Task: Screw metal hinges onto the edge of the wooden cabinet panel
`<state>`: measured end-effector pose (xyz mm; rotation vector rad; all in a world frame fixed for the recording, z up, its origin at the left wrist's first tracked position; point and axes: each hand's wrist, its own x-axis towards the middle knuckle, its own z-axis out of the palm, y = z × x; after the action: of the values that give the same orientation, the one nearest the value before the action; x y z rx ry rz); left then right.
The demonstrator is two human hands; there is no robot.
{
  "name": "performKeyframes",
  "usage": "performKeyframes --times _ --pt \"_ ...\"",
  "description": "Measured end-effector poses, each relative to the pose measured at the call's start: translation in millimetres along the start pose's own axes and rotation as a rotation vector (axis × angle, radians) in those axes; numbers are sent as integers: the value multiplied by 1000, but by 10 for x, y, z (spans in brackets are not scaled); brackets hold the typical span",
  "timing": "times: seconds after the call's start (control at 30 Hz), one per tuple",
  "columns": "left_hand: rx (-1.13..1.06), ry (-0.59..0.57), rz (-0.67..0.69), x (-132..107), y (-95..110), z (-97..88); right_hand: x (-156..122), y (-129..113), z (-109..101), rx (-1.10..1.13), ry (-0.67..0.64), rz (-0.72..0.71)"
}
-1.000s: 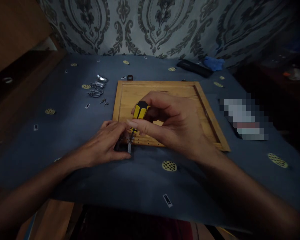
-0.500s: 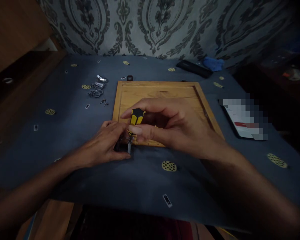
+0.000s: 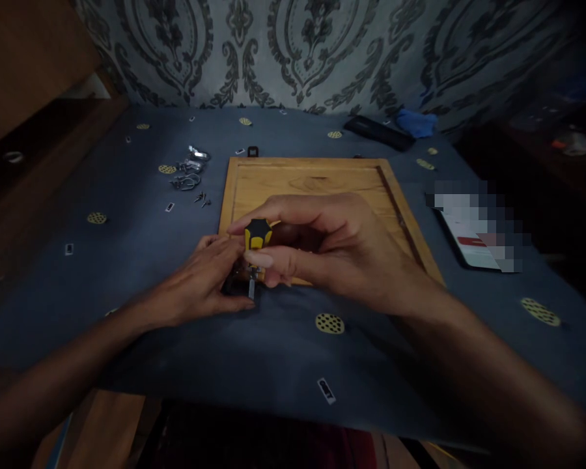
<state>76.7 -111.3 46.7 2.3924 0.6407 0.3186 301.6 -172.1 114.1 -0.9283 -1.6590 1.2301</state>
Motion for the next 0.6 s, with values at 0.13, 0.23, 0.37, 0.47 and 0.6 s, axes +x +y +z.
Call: performKeyframes --times 0.13,0.23,0.37,0.47,0.6 --pt "-17 -26 -12 -2 -8 -13 11 63 43 -92 141 -34" --pt "-6 -1 -15 -3 -34 3 32 75 40 -75 162 -73" --pt "25 10 -12 2 -42 28 19 10 -16 -50 26 -51" --pt "12 -9 -13 19 -14 13 -1 -15 -29 -29 7 -3" --pt "2 -45 -21 31 13 -26 8 7 -4 -50 153 32"
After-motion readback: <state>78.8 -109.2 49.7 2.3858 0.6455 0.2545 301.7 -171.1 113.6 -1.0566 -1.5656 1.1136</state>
